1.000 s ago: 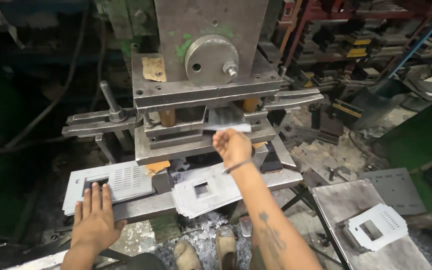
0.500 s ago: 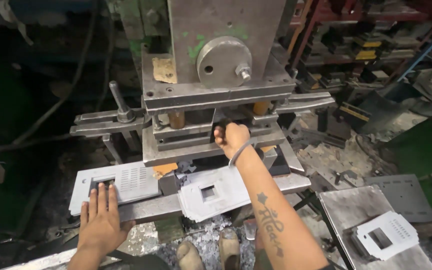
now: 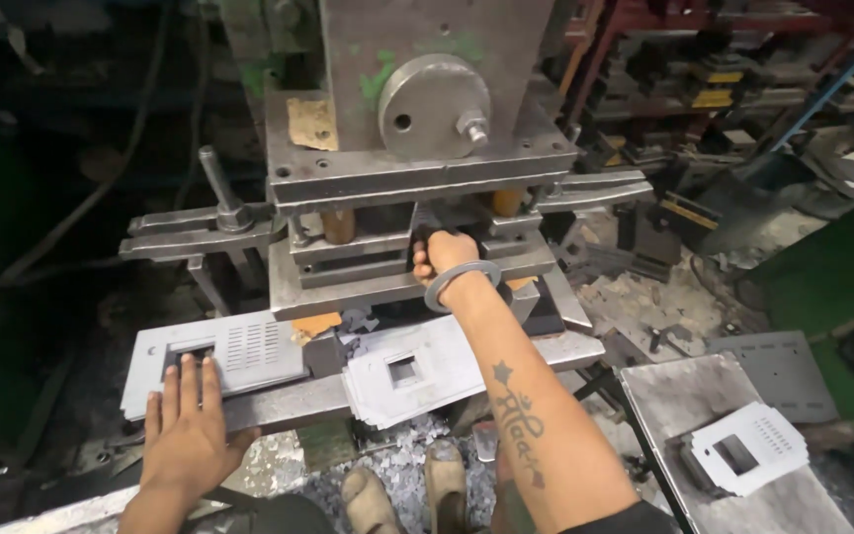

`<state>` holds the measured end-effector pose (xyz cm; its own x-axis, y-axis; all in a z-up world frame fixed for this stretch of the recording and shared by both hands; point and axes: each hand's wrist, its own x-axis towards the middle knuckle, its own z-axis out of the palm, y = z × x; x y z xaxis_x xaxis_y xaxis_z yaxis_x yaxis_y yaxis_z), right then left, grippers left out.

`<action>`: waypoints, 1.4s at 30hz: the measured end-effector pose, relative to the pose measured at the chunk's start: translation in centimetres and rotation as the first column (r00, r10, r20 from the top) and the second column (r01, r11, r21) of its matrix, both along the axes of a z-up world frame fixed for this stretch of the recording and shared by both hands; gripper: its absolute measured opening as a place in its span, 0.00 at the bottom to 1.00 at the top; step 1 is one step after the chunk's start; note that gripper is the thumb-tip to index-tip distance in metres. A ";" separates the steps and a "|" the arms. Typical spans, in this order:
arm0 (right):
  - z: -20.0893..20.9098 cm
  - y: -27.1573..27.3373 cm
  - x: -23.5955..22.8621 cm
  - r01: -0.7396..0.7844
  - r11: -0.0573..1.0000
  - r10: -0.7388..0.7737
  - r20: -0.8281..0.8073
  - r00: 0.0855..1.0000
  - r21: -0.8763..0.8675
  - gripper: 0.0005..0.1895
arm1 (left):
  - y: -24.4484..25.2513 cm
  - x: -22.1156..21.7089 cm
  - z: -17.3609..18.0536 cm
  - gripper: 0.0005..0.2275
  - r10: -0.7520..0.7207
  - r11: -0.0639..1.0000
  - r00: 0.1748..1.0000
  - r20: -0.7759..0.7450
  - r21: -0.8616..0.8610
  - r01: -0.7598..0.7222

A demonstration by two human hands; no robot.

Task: Operating a manual press machine to stamp or punch holes in vented metal covers.

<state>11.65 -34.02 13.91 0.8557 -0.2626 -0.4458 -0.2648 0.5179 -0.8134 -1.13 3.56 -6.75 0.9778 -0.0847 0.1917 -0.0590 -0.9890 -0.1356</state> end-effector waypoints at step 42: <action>-5.2 -1.8 -18.9 -0.043 0.996 0.020 0.287 0.958 0.076 0.07 | 3.4 1.8 3.7 0.29 -0.151 0.977 0.969 -0.198 0.122 0.177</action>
<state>-7.26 -35.79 8.68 0.9576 -0.2069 -0.2005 -0.0450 0.5801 -0.8133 0.71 6.95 -3.04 0.9655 -0.2599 -0.0170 -0.2563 -0.9362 -0.2405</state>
